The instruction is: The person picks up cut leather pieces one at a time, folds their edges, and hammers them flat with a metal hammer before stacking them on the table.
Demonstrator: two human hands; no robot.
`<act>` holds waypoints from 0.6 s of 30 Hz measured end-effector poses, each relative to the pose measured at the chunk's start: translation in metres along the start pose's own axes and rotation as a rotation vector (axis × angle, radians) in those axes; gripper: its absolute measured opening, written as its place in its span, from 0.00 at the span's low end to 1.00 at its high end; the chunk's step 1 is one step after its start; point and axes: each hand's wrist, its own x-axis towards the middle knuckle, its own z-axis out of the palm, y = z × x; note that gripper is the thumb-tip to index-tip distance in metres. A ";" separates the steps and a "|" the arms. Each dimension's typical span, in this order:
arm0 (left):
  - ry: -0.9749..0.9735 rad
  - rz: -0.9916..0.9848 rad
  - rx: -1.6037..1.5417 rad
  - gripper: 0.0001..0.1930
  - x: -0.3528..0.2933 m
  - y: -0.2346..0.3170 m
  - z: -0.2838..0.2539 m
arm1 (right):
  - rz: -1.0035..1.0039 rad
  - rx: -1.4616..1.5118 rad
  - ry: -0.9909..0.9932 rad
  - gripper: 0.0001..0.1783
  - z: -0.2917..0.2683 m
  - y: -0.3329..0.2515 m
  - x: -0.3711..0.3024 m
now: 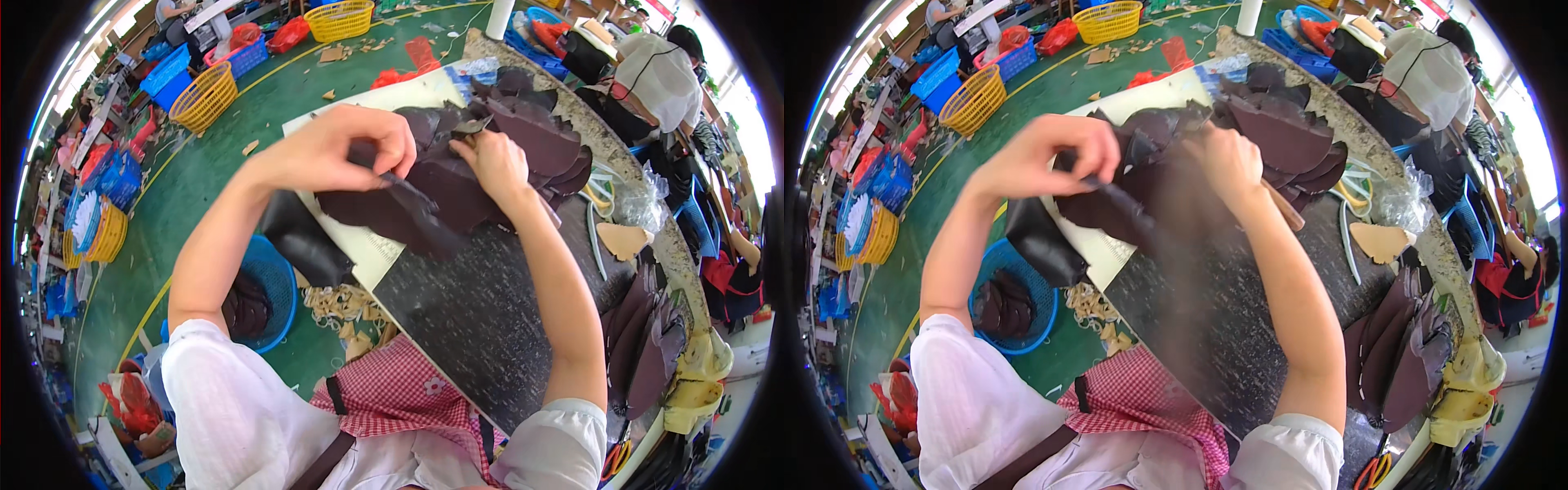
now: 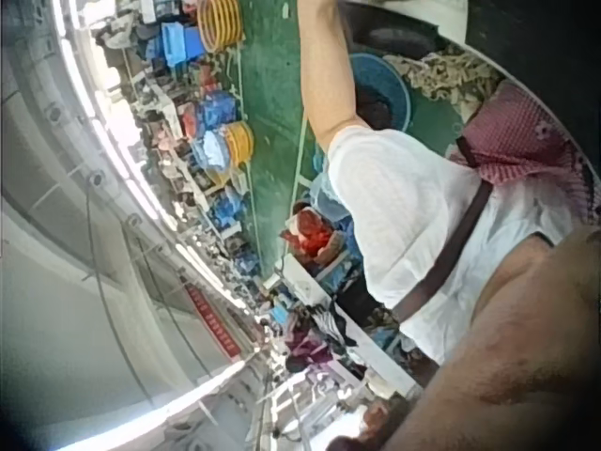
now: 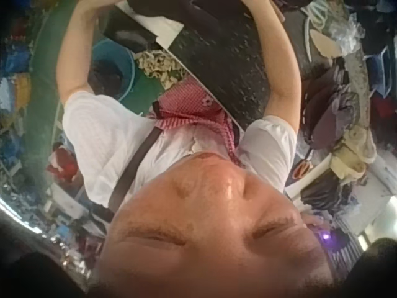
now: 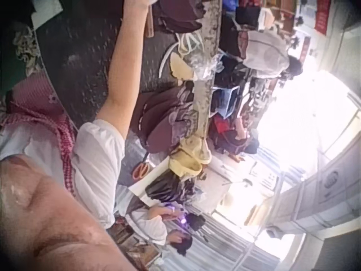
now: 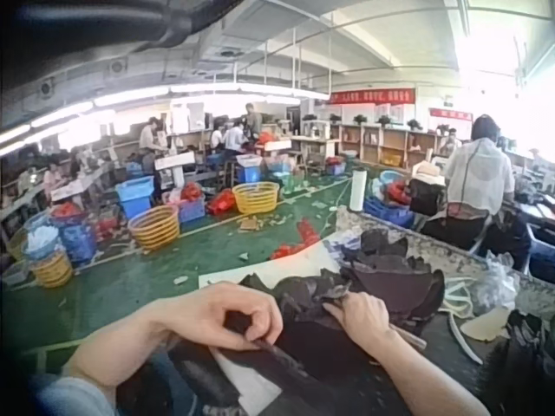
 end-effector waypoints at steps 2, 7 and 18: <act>0.133 0.143 -0.188 0.15 -0.016 0.049 0.018 | -0.005 0.014 -0.001 0.20 -0.002 0.003 -0.008; -0.155 -0.170 -0.428 0.27 -0.004 0.063 0.124 | -0.051 -0.054 0.096 0.20 -0.028 0.002 -0.042; -0.319 -0.072 0.003 0.22 0.039 -0.030 0.232 | 0.221 0.755 -0.379 0.13 -0.138 0.026 -0.273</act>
